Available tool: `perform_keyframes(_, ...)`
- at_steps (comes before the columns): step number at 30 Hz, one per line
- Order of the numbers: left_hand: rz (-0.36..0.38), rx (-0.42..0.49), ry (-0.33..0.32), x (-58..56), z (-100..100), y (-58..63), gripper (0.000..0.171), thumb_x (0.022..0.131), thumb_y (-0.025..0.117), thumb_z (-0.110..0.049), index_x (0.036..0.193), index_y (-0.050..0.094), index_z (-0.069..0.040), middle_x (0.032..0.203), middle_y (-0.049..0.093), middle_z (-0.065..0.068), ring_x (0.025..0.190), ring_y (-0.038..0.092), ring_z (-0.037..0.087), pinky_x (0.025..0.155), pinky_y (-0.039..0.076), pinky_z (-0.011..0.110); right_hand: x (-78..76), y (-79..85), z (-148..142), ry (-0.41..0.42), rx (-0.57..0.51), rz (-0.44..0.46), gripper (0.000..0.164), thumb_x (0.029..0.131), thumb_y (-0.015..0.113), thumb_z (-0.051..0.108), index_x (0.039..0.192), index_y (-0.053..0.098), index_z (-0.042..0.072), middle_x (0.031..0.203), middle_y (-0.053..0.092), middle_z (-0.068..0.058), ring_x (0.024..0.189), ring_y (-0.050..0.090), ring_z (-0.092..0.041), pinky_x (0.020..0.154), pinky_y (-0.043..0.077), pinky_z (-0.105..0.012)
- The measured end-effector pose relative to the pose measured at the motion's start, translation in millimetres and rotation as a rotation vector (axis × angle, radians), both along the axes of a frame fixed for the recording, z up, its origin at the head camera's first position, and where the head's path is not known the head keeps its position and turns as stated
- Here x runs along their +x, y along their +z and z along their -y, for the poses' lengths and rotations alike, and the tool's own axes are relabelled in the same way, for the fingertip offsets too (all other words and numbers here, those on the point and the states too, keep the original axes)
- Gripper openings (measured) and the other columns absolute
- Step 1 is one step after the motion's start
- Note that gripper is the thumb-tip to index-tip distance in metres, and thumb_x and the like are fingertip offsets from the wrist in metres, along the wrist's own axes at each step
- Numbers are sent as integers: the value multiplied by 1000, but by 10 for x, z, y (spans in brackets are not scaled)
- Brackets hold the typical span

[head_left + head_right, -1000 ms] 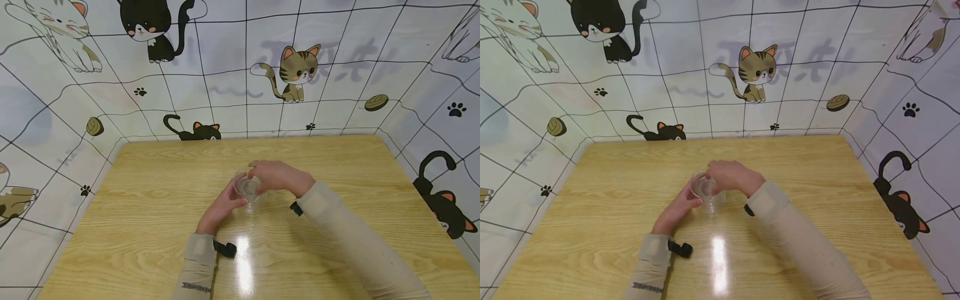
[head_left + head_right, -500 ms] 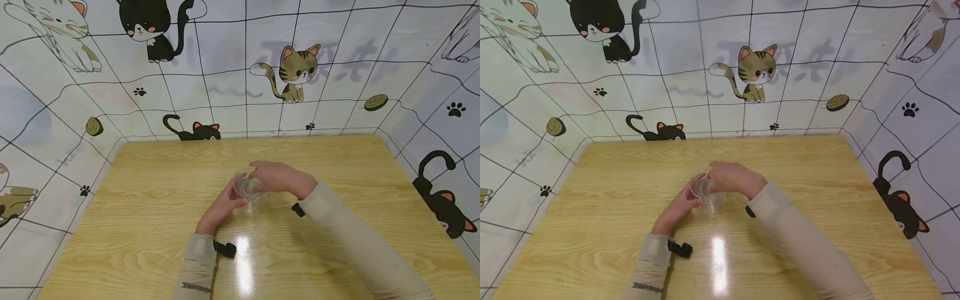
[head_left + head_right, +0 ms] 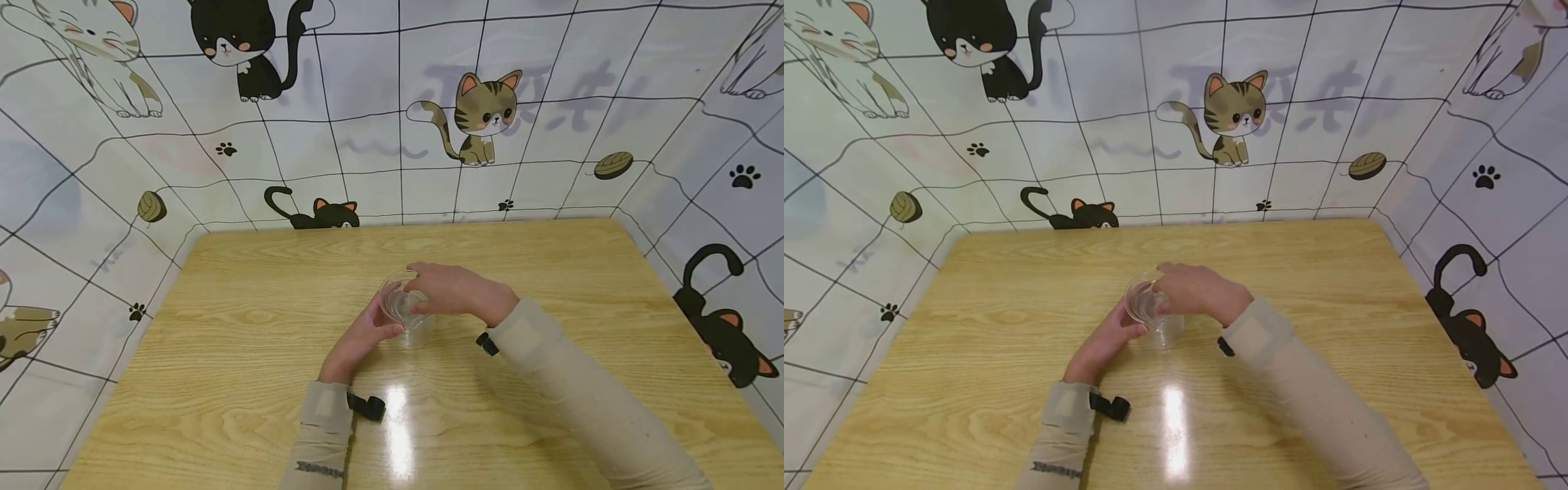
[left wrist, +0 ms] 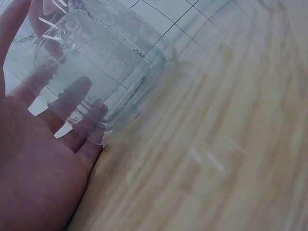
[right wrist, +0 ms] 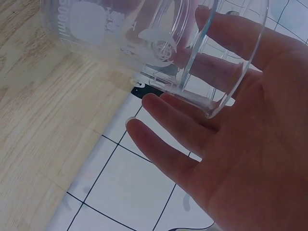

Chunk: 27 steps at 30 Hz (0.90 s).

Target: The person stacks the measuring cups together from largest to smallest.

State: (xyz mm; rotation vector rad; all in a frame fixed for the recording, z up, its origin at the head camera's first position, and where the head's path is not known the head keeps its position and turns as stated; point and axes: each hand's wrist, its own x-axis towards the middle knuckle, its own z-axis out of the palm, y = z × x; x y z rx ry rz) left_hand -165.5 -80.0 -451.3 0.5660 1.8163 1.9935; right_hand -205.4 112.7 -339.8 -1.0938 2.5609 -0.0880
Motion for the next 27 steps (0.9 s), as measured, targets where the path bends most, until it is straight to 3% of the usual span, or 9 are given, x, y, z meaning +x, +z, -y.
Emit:
perform_keyframes(8,-18,22,-6,6,-6,3,77,82,65,-21,143,17,-18,142,28,12,126,33,25,97,32,34,14,-3,-15,-20,-29,8,40,87,55,36,120,57,12,140,30,-14,122,38,-27,89,41,-43)
perform_keyframes(16,4,0,-1,20,-13,10,75,84,62,-17,143,15,-21,143,27,2,129,28,21,100,29,32,19,-14,-48,-31,-35,5,43,87,54,38,122,55,13,141,30,-13,124,35,-27,92,38,-43)
perform_keyframes(27,41,-13,39,56,-8,12,74,87,59,-18,144,12,-24,144,25,2,129,27,15,100,29,38,21,-31,-115,-45,-123,-41,48,88,53,40,127,49,13,139,33,-10,126,32,-25,98,32,-41)
